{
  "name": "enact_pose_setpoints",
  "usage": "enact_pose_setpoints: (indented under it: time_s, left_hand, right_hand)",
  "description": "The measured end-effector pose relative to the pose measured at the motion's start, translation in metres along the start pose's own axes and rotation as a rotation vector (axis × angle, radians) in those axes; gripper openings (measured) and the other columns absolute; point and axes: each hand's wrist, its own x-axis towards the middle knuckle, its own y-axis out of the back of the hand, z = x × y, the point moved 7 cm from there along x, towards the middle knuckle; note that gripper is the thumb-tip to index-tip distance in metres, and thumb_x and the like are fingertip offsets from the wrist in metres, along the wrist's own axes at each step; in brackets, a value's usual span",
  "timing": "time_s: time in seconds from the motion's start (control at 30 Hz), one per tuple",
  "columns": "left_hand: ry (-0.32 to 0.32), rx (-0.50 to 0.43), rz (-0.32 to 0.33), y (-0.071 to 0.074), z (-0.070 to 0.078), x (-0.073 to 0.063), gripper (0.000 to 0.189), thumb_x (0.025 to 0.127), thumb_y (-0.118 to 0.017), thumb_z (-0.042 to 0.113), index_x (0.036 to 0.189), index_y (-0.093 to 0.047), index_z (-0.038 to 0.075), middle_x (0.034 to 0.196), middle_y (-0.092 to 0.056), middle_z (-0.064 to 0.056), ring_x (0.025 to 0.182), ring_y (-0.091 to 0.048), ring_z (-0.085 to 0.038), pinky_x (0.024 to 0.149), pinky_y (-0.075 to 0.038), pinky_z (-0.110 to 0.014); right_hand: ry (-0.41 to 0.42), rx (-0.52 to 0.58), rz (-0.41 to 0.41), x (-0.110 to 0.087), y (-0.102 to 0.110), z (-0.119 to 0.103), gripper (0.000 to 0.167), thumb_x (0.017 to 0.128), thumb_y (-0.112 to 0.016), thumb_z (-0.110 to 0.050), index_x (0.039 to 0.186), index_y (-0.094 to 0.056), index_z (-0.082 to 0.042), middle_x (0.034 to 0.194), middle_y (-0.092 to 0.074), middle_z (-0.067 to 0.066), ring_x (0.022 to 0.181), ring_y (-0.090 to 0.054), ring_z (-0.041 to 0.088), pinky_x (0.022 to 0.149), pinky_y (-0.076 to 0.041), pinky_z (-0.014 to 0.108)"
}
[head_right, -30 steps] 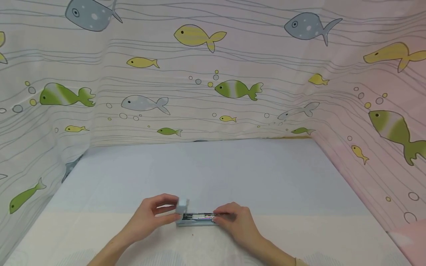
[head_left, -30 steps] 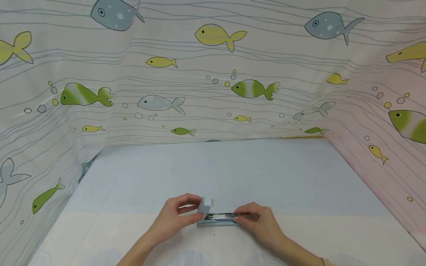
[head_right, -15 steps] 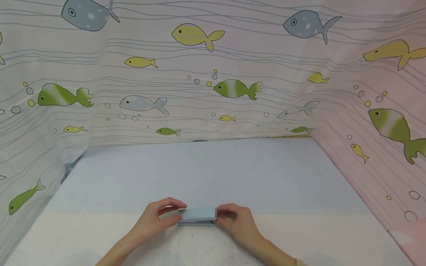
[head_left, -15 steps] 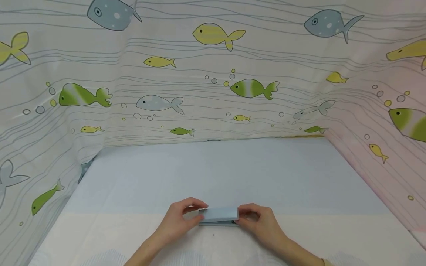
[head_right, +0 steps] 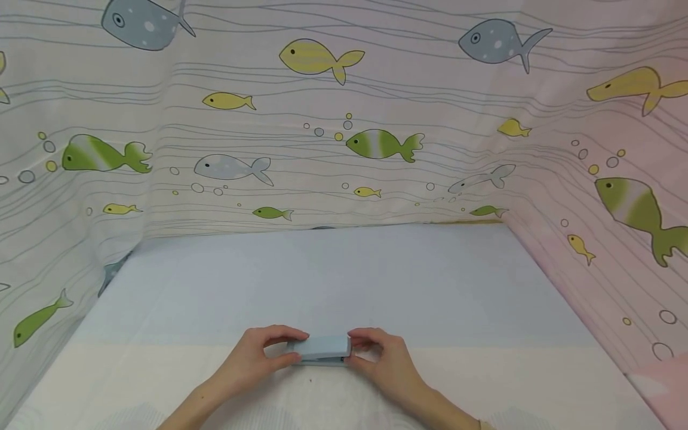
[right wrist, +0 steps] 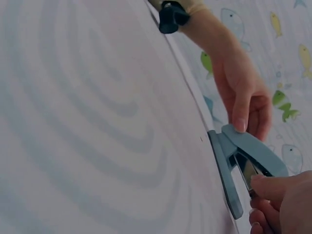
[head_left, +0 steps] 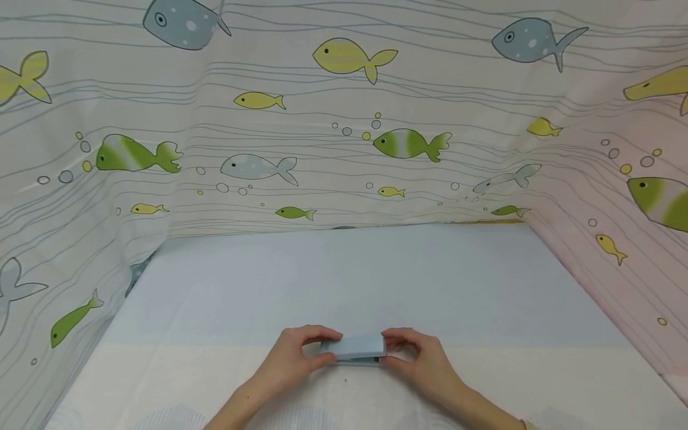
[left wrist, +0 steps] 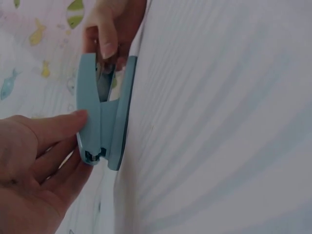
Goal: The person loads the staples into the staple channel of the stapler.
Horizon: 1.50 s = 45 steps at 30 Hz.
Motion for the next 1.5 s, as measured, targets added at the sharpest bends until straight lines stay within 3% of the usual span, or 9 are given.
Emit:
enact_pose_setpoints:
  time_s: [0.13,0.3,0.5,0.63,0.87,0.97,1.3,1.5]
  left_hand:
    - [-0.003,-0.010,-0.002,0.000,0.000,0.000,0.029,0.084,-0.081,0.020,0.112,-0.075,0.023,0.112,-0.073,0.012,0.108,-0.068,-0.011,0.098,-0.057,-0.035]
    - [0.006,-0.023,-0.003,0.000,0.001,0.000,0.028,0.084,-0.081,0.019,0.112,-0.075,0.021,0.112,-0.073,0.011,0.108,-0.068,-0.011,0.098,-0.057,-0.036]
    - [0.005,-0.021,-0.001,-0.001,0.001,0.001,0.028,0.084,-0.081,0.020,0.111,-0.075,0.022,0.112,-0.073,0.011,0.108,-0.068,-0.012,0.098,-0.057,-0.036]
    - [0.006,-0.022,-0.003,-0.001,0.001,0.001,0.028,0.084,-0.081,0.020,0.111,-0.075,0.022,0.112,-0.073,0.011,0.108,-0.068,-0.012,0.098,-0.057,-0.036]
    - [0.018,-0.030,-0.003,-0.001,0.000,0.001,0.028,0.084,-0.081,0.021,0.112,-0.074,0.023,0.111,-0.073,0.011,0.108,-0.069,-0.013,0.097,-0.058,-0.032]
    - [0.023,-0.063,0.000,-0.001,-0.001,0.001,0.029,0.084,-0.081,0.022,0.111,-0.073,0.022,0.110,-0.073,0.010,0.108,-0.069,-0.014,0.097,-0.057,-0.030]
    - [0.058,-0.112,-0.003,-0.004,-0.005,0.003,0.035,0.083,-0.083,0.024,0.113,-0.066,0.021,0.110,-0.074,0.009,0.109,-0.070,-0.016,0.096,-0.055,-0.025]
    - [0.086,-0.123,-0.017,-0.005,-0.008,0.003,0.037,0.082,-0.083,0.026,0.114,-0.066,0.020,0.111,-0.075,0.009,0.108,-0.070,-0.014,0.092,-0.054,-0.022]
  right_hand:
    - [-0.018,0.008,0.000,-0.003,0.003,-0.001,0.044,0.079,-0.086,-0.027,0.119,-0.070,-0.021,0.108,-0.072,-0.011,0.101,-0.067,0.013,0.096,-0.052,0.018]
    - [-0.001,0.120,0.022,-0.003,0.009,-0.002,0.032,0.088,-0.078,-0.016,0.118,-0.070,-0.014,0.112,-0.074,-0.001,0.102,-0.067,0.017,0.094,-0.054,0.018]
    - [-0.143,0.164,0.098,-0.002,0.013,0.005,0.014,0.088,-0.077,-0.028,0.099,-0.077,-0.019,0.102,-0.076,-0.003,0.102,-0.068,0.013,0.090,-0.055,0.017]
    - [-0.159,0.182,0.109,-0.003,0.012,0.005,0.014,0.090,-0.076,-0.030,0.094,-0.075,-0.017,0.103,-0.076,-0.003,0.104,-0.068,0.014,0.091,-0.055,0.017]
    - [0.018,0.097,0.035,-0.003,0.005,-0.005,0.029,0.092,-0.073,-0.026,0.120,-0.070,-0.018,0.112,-0.073,-0.006,0.104,-0.065,0.015,0.101,-0.046,0.018]
    - [0.059,0.051,0.024,-0.003,0.003,-0.007,0.026,0.092,-0.074,-0.027,0.117,-0.073,-0.024,0.110,-0.073,-0.009,0.103,-0.064,0.016,0.099,-0.048,0.021]
    - [-0.081,-0.031,0.012,-0.002,0.007,0.000,0.023,0.086,-0.078,-0.039,0.109,-0.074,-0.036,0.107,-0.071,-0.018,0.106,-0.063,0.009,0.101,-0.048,0.024]
    - [-0.085,-0.001,-0.001,-0.003,0.007,0.004,0.024,0.087,-0.078,-0.036,0.110,-0.074,-0.034,0.109,-0.071,-0.016,0.108,-0.064,0.011,0.102,-0.046,0.021]
